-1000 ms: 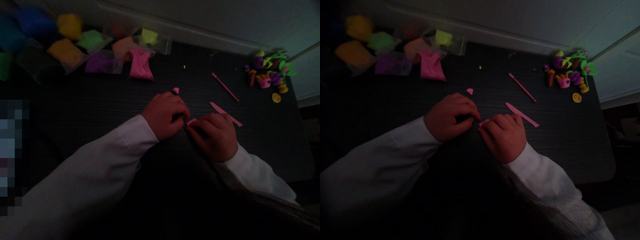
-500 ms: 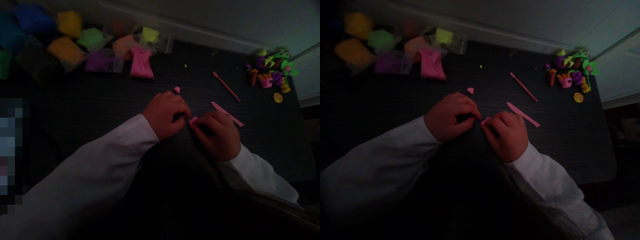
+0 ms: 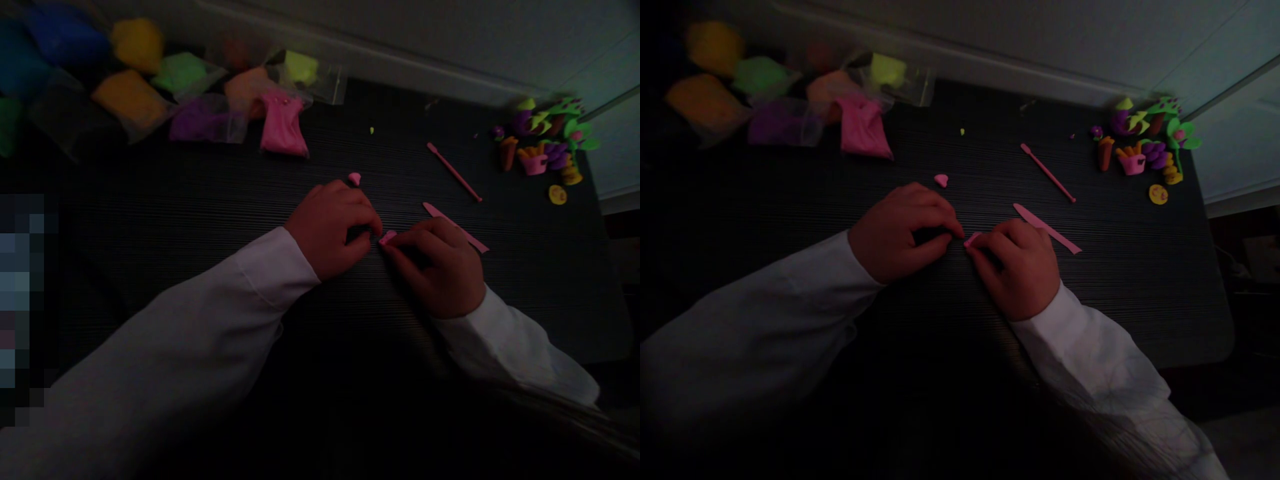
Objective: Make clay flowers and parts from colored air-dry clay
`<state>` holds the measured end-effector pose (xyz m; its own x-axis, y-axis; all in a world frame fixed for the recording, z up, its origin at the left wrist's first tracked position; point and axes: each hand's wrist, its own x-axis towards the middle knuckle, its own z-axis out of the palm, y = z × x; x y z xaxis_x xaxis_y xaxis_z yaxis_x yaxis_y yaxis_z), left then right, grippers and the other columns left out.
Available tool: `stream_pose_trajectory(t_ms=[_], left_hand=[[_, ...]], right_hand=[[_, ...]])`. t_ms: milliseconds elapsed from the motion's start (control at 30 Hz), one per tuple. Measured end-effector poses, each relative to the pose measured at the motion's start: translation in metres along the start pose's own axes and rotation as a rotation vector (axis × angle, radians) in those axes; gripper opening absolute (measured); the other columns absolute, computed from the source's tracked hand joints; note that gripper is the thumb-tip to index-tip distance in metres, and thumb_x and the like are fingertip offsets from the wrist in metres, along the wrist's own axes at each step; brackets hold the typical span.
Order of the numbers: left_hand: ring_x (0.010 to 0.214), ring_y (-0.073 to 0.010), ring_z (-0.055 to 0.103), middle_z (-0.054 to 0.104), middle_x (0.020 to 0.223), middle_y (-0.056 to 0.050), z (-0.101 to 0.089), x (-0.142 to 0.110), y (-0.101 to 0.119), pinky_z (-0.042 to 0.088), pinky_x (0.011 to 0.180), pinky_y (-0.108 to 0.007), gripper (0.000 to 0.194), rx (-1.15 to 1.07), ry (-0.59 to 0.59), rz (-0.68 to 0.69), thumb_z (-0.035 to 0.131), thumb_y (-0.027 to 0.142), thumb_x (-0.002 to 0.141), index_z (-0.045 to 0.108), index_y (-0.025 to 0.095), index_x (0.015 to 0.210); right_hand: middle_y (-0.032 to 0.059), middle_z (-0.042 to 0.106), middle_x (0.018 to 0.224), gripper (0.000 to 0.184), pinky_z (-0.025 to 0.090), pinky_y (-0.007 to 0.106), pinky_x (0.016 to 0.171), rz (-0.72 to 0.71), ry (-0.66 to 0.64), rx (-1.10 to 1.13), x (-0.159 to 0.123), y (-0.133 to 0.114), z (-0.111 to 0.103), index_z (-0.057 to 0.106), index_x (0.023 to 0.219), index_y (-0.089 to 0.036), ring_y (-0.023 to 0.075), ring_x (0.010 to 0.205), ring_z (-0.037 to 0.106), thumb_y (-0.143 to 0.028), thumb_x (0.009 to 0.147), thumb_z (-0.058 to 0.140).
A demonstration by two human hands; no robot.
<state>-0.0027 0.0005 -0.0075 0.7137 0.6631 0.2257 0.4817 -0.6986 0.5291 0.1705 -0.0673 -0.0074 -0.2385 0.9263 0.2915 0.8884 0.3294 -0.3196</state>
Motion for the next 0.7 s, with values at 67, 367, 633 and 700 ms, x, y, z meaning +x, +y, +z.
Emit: stream_pose_trajectory(t_ms=[67, 367, 633, 700], left_hand=[[0.085, -0.0180, 0.049, 0.059, 0.085, -0.002, 0.0000, 0.0000, -0.0001, 0.036, 0.076, -0.035, 0.020, 0.002, -0.001, 0.000, 0.046, 0.022, 0.069, 0.062, 0.020, 0.080], [0.086, -0.0179, 0.049, 0.059, 0.085, -0.002, 0.0002, 0.0005, -0.0002, 0.036, 0.076, -0.035, 0.020, 0.003, -0.004, -0.006, 0.046, 0.023, 0.070, 0.062, 0.020, 0.081], [0.085, -0.0177, 0.049, 0.059, 0.085, -0.001, -0.0004, 0.0005, 0.0002, 0.036, 0.076, -0.035, 0.020, 0.002, -0.008, -0.009, 0.046, 0.024, 0.070, 0.062, 0.021, 0.082], [0.085, -0.0175, 0.050, 0.059, 0.086, -0.001, -0.0006, 0.0005, 0.0003, 0.036, 0.076, -0.034, 0.021, 0.000, -0.009, -0.008, 0.046, 0.024, 0.070, 0.062, 0.021, 0.082]], right_hand=[[0.0032, 0.055, 0.076, 0.016, 0.039, 0.032, 0.065, 0.002, -0.003, 0.013, 0.0005, 0.0007, 0.0001, 0.061, 0.082, -0.020, 0.0149, 0.072, 0.051, -0.030, 0.074, 0.053], [0.0037, 0.056, 0.078, 0.016, 0.041, 0.033, 0.067, 0.019, 0.001, 0.043, 0.0020, 0.0022, 0.0012, 0.062, 0.083, -0.020, 0.0148, 0.071, 0.051, -0.030, 0.074, 0.053], [0.0047, 0.056, 0.078, 0.016, 0.042, 0.032, 0.068, 0.019, 0.000, 0.065, 0.0034, 0.0027, -0.0001, 0.062, 0.083, -0.018, 0.0153, 0.073, 0.052, -0.028, 0.074, 0.053], [0.0046, 0.056, 0.077, 0.016, 0.042, 0.033, 0.068, 0.015, 0.006, 0.073, 0.0038, 0.0028, -0.0005, 0.062, 0.083, -0.018, 0.0155, 0.073, 0.052, -0.027, 0.074, 0.052]])
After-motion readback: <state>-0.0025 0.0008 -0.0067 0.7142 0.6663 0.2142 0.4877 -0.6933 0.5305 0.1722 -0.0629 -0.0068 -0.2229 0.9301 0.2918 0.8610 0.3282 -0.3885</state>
